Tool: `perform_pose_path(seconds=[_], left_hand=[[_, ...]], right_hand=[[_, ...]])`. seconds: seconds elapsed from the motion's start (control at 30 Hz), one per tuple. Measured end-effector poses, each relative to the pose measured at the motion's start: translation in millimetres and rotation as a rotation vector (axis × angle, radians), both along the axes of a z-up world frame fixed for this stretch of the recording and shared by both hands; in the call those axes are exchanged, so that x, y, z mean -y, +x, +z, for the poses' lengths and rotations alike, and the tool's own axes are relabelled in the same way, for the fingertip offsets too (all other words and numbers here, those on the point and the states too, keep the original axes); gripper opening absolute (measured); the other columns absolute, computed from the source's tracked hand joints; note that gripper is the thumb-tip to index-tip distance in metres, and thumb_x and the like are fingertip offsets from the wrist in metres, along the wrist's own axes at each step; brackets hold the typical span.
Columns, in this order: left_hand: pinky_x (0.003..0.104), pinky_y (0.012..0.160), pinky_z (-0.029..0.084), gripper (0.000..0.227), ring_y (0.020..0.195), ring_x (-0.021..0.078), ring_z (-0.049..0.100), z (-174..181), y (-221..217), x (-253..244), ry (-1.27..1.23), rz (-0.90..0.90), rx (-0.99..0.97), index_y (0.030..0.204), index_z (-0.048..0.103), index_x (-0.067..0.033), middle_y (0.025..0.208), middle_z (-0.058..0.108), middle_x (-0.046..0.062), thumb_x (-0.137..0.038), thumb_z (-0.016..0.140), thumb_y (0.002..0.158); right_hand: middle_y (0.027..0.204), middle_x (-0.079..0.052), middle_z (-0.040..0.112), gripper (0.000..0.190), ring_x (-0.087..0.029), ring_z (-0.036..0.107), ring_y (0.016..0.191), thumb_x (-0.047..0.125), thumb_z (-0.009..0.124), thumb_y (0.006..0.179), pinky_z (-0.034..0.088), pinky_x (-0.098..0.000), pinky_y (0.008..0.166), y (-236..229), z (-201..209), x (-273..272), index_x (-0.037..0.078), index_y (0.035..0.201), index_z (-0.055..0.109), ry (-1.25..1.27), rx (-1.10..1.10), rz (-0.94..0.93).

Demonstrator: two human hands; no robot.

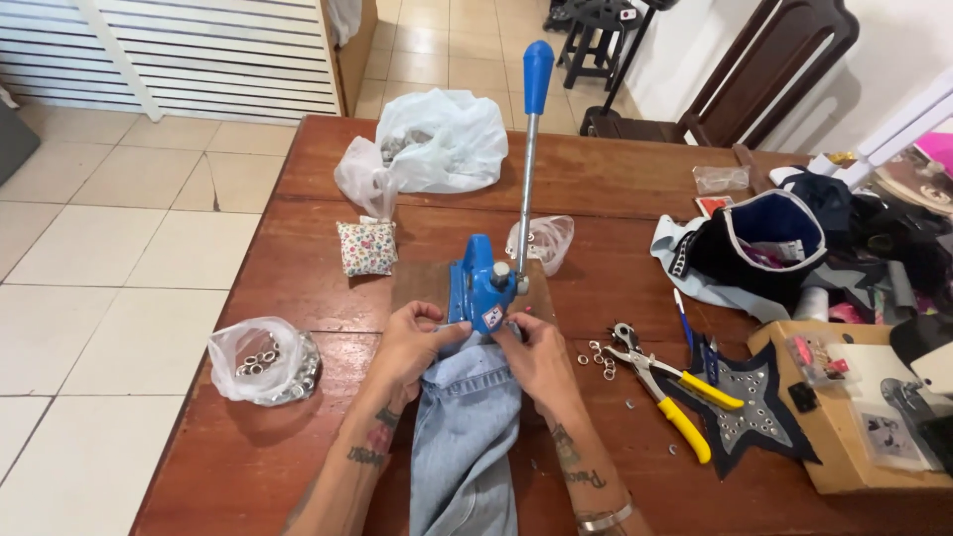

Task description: The person uses a blue manual riveting tool to attach metal eyelets to a pair of light blue jeans. They repeatedly position the fabric under the tool, insert the eyelet, and pull the lever to secure it in place.

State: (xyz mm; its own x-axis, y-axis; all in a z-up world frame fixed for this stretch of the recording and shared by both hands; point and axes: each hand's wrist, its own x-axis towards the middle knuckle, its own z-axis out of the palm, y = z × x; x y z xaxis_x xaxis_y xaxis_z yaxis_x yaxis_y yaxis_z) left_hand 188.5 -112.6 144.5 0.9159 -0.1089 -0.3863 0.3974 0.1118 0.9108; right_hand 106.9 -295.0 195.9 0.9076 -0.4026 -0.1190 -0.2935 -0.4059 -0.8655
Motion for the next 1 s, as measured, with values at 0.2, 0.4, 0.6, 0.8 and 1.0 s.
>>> perform_pose_path(seconds=[0.2,0.4,0.6,0.8,1.0], left_hand=[[0.032,0.072,0.061,0.064,0.083,0.0229,0.077,8,-9,-13,0.052,-0.015,0.115,0.124,0.072,-0.0065,0.095,0.073,0.010,-0.013,0.116,0.078],[0.047,0.108,0.068,0.039,0.120,0.0340,0.091,43,-26,-15,0.481,-0.087,0.472,0.123,0.088,-0.0267,0.112,0.098,0.006,-0.031,0.106,0.089],[0.052,0.113,0.067,0.029,0.133,0.0381,0.087,17,-16,-22,0.338,-0.333,0.704,0.127,0.101,-0.0303,0.138,0.098,0.001,-0.031,0.099,0.097],[0.052,0.109,0.070,0.028,0.128,0.0394,0.090,23,-15,-22,0.359,-0.406,0.754,0.128,0.102,-0.0195,0.134,0.099,0.009,-0.030,0.096,0.103],[0.035,0.108,0.075,0.034,0.126,0.0207,0.095,20,-15,-20,0.428,-0.361,0.749,0.126,0.101,-0.0141,0.140,0.097,0.009,-0.034,0.097,0.099]], right_hand=[[0.092,-0.015,0.087,0.040,-0.027,0.080,0.096,0.055,0.088,0.103,0.066,-0.0452,0.092,-9,10,-4,0.015,0.107,0.095,0.036,0.007,0.019],[0.082,-0.002,0.076,0.035,-0.023,0.073,0.090,0.048,0.088,0.101,0.062,-0.0374,0.082,10,-22,-4,0.014,0.091,0.087,0.209,0.022,-0.012],[0.079,-0.004,0.080,0.034,-0.020,0.073,0.087,0.050,0.093,0.099,0.060,-0.0361,0.079,4,-5,-8,0.018,0.087,0.091,0.228,0.006,0.008],[0.114,-0.021,0.090,0.029,-0.031,0.074,0.118,0.025,0.077,0.110,0.062,-0.0493,0.108,35,-44,48,0.005,0.122,0.095,0.194,0.138,0.111],[0.124,-0.006,0.096,0.031,-0.037,0.088,0.117,0.031,0.073,0.106,0.062,-0.0506,0.103,188,-52,147,0.023,0.122,0.098,-0.632,0.372,0.181]])
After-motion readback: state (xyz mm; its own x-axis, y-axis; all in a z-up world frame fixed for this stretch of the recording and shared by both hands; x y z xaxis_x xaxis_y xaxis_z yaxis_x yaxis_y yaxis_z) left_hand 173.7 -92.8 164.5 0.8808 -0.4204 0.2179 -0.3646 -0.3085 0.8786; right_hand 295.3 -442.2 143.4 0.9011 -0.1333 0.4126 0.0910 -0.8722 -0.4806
